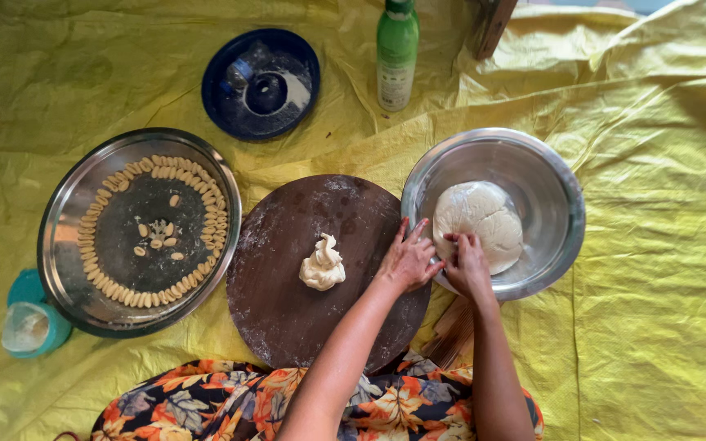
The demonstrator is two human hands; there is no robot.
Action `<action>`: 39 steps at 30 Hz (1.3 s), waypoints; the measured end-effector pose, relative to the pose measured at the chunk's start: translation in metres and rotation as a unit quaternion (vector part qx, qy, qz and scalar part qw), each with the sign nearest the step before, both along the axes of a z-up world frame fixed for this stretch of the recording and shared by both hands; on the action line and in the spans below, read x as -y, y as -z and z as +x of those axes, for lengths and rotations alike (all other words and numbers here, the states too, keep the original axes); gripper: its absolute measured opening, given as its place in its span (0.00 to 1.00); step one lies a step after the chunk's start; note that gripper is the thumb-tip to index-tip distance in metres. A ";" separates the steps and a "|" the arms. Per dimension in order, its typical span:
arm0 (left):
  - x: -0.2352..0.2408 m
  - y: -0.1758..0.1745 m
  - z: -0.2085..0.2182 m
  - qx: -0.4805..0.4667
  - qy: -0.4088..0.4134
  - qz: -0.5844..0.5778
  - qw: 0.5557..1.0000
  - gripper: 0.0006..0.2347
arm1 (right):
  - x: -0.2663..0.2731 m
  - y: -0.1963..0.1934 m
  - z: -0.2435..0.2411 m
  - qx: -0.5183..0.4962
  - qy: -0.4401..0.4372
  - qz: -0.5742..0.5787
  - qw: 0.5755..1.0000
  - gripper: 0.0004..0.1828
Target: The person kneads a large ball of dough in a metal bowl, then portions it into small pieces on a wooden board. They roll each piece into a small ball and arrange them in a circular pattern on a large metal tray.
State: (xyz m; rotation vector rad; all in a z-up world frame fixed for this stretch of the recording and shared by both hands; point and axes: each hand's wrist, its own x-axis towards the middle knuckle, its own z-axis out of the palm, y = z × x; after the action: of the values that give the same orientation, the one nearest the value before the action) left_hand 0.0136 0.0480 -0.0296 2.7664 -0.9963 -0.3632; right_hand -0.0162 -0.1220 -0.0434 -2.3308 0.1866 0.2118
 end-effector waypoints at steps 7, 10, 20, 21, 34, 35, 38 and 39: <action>-0.088 -0.041 -0.040 0.105 -0.077 -0.057 0.990 0.23 | 0.001 0.040 -0.018 0.167 -0.006 -0.036 0.985 0.26; -0.189 -0.058 -0.060 0.169 -0.192 -0.138 0.957 0.18 | 0.000 0.048 -0.018 0.151 0.000 -0.058 0.987 0.23; -0.447 -0.069 -0.176 0.272 -0.515 -0.181 0.792 0.16 | -0.108 -0.051 -0.017 0.081 -0.051 -0.225 0.970 0.27; -0.450 -0.065 -0.183 0.278 -0.526 -0.190 0.781 0.16 | -0.127 -0.058 -0.019 0.147 -0.057 -0.215 0.964 0.33; -0.419 -0.072 -0.175 0.265 -0.486 -0.262 0.791 0.16 | -0.258 -0.018 -0.016 0.181 -0.209 -0.232 0.933 0.47; -0.420 -0.071 -0.173 0.269 -0.494 -0.277 0.779 0.16 | -0.255 -0.014 -0.012 0.161 -0.208 -0.250 0.932 0.41; -0.424 -0.066 -0.170 0.251 -0.532 -0.291 0.755 0.15 | -0.256 -0.012 -0.004 0.102 -0.190 -0.275 0.937 0.30; -0.425 -0.064 -0.167 0.247 -0.536 -0.294 0.752 0.16 | -0.258 -0.014 0.002 0.087 -0.172 -0.265 0.945 0.27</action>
State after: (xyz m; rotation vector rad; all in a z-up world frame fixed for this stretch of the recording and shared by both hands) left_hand -0.1530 0.4728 0.0346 2.3161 0.4942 0.7452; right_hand -0.0145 0.1364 -0.0293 -2.8932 -0.2931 0.1359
